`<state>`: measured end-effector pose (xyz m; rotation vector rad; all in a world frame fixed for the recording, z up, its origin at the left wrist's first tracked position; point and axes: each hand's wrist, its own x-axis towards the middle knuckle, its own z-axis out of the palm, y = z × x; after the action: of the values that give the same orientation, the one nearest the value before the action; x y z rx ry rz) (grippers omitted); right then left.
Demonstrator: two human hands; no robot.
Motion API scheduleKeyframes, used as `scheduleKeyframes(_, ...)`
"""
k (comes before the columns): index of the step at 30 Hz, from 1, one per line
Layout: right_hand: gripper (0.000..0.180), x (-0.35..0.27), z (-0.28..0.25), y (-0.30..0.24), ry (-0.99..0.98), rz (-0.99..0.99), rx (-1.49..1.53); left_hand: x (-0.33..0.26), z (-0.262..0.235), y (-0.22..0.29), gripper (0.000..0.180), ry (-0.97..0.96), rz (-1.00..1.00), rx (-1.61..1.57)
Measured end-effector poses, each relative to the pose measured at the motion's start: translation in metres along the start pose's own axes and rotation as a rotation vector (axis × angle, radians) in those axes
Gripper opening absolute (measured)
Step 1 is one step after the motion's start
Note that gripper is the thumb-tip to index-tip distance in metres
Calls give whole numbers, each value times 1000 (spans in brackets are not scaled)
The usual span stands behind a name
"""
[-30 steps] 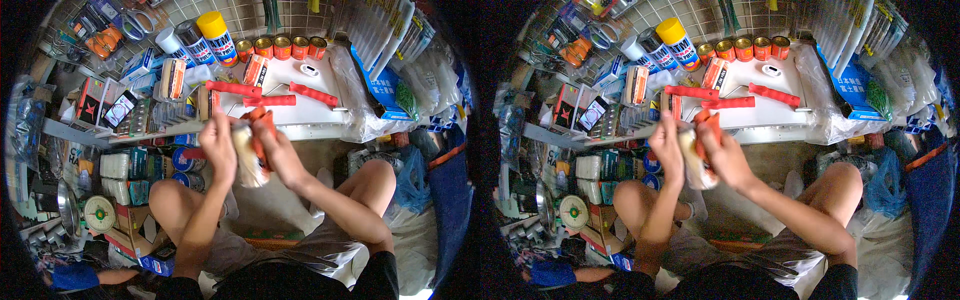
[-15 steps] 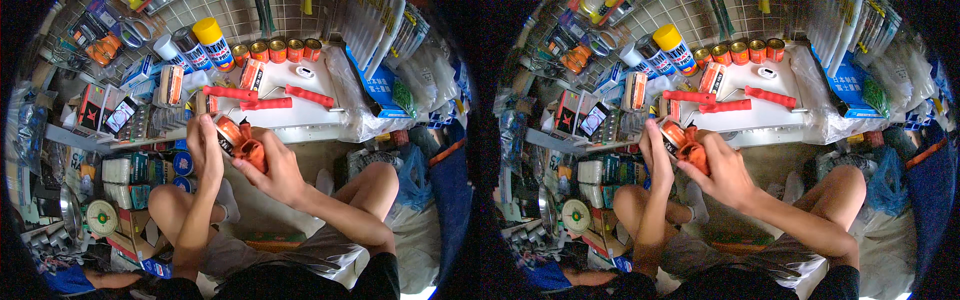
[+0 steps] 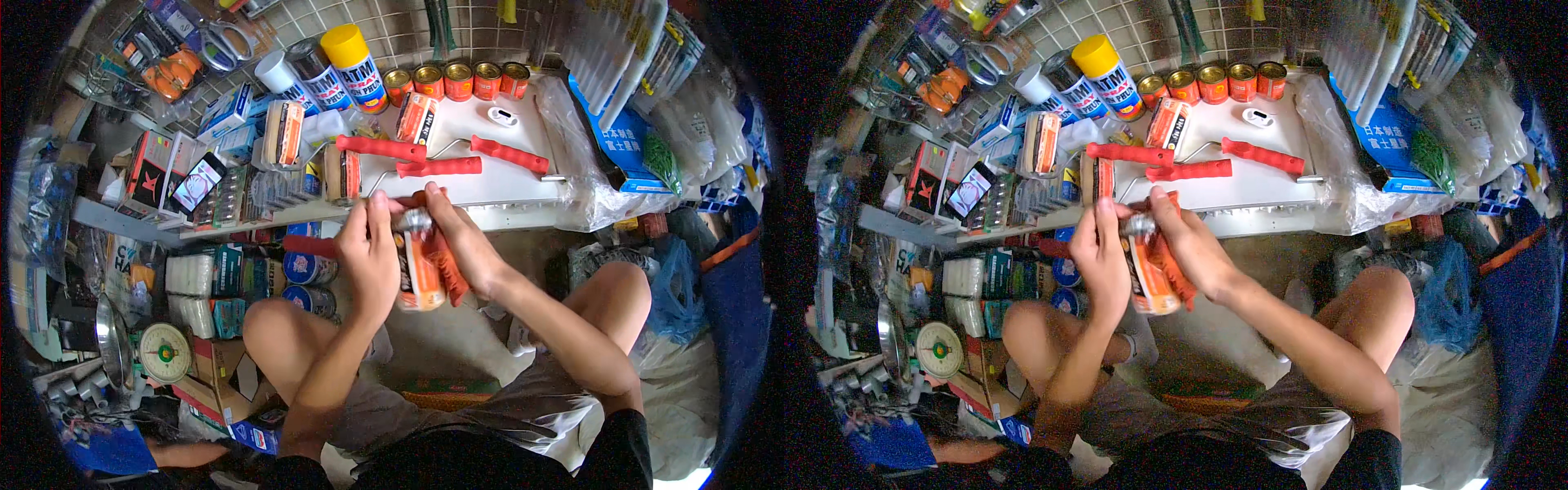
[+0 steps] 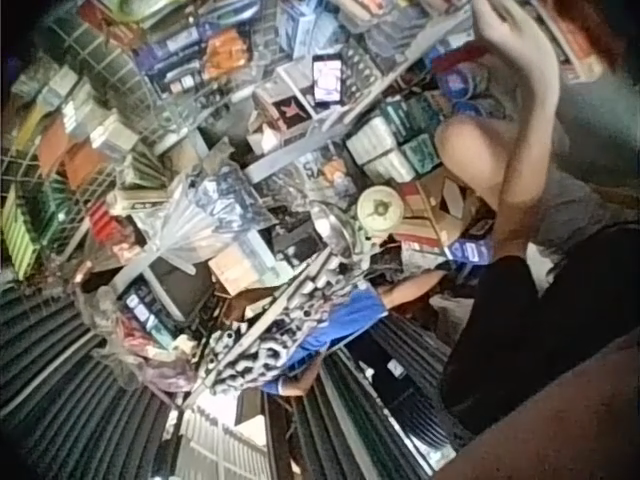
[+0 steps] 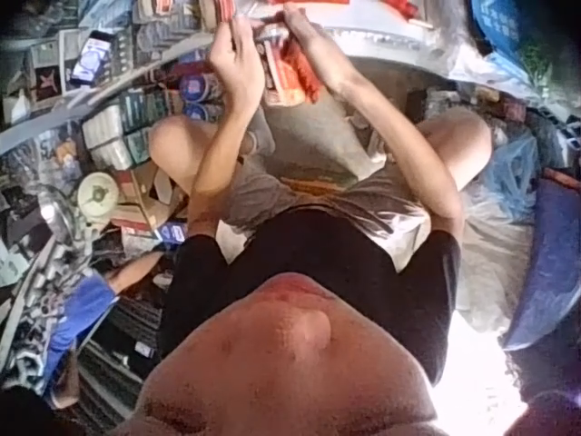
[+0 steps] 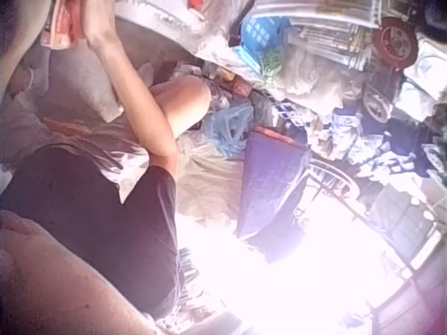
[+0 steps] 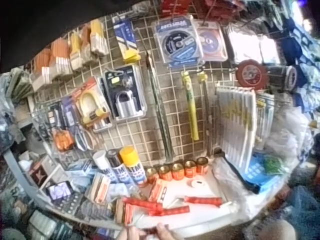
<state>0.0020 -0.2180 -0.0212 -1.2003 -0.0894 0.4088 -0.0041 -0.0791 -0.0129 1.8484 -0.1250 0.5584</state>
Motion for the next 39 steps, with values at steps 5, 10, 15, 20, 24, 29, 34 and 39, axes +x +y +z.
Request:
scheduleKeyframes(5, 74, -6, 19, 9, 127, -533, -435, 21, -7, -9, 41, 42, -69, 80)
scheduleKeyframes(10, 37, -7, 19, -2, 370, -588, -615, 15, -10, -2, 51, -92, -233, 79)
scheduleKeyframes(15, 42, 4, 10, -14, 496, -409, -506, -11, 7, 10, 34, -120, -95, 56)
scheduleKeyframes(20, 55, 5, 14, -2, 220, -197, -62, -10, 10, 0, 32, 3, -136, -133)
scheduleKeyframes(24, 63, -2, 5, 0, 44, 82, -87, 8, -6, -4, 30, 62, -14, -36)
scheduleKeyframes(29, 68, -26, 27, -5, 50, -8, -370, 26, -22, -12, 31, 72, -198, -200)
scheduleKeyframes(34, 72, -9, 3, -10, 118, -196, -148, -5, -1, 5, 21, -77, 49, -191)
scheduleKeyframes(39, 65, -5, 0, -32, -53, 123, 381, -15, 9, 15, 14, -162, 229, -103)
